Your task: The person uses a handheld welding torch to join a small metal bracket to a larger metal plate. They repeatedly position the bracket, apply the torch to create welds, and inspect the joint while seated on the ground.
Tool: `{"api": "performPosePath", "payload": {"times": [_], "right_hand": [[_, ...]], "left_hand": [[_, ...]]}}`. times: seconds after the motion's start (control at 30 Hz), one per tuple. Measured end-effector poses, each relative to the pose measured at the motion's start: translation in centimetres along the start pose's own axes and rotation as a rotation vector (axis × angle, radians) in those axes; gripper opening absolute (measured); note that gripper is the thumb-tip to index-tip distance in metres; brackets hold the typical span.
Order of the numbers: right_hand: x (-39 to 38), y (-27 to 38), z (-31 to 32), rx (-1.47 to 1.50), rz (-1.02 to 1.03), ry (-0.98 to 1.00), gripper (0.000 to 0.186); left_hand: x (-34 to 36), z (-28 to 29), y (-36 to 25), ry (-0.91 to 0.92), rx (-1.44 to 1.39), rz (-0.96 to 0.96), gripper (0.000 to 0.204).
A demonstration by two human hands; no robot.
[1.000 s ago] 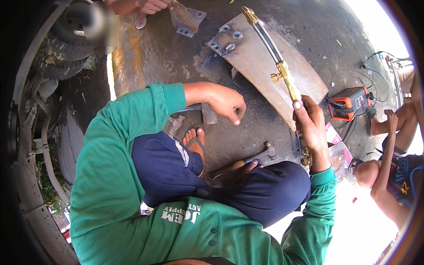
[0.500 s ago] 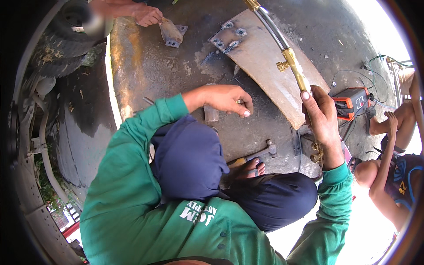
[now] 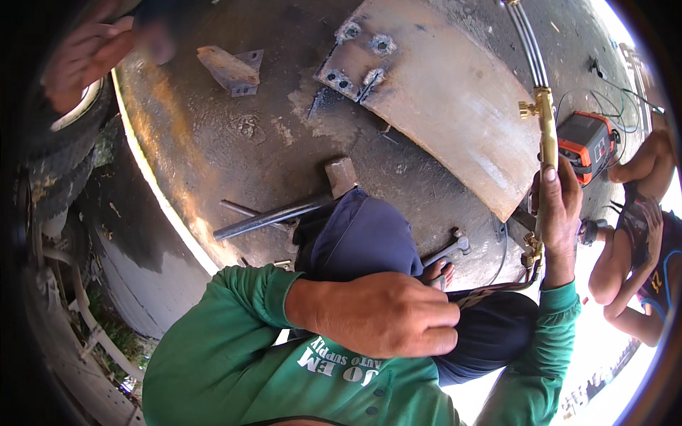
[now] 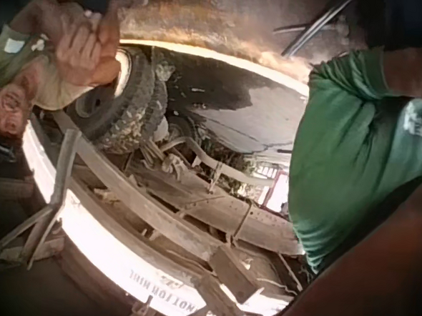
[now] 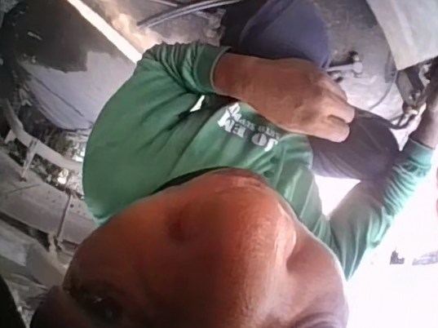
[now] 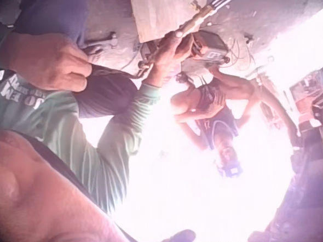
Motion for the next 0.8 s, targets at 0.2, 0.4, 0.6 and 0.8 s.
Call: {"api": "performPosePath", "payload": {"times": [0.2, 0.4, 0.6, 0.8], "right_hand": [[0.7, -3.9, 2.1, 0.101, -0.2, -0.161, 0.056], [-0.3, -4.5, 3.0, 0.11, -0.289, -0.221, 0.055], [-1.0, -1.7, 1.4, -0.017, -0.21, -0.06, 0.07], [-4.5, 2.0, 0.3, -0.158, -0.203, 0.083, 0.091]], "left_hand": [[-0.9, 1.5, 2.4, 0.077, -0.069, 0.009, 0.016], [-1.1, 2.6, 3.8, 0.131, -0.183, 0.006, 0.015], [0.0, 3.4, 4.7, 0.031, -0.229, -0.062, 0.026], [0.1, 7.2, 7.4, -0.355, -0.406, 0.121, 0.024]]}}
Point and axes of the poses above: each hand's wrist, its own x-axis towards the middle knuckle, its own z-axis out of the back of the hand, y = z × x, the point moved 1 cm from there along x, towards the middle knuckle, and after that the axes turned 9 degrees about x, right-handed, at the moved point
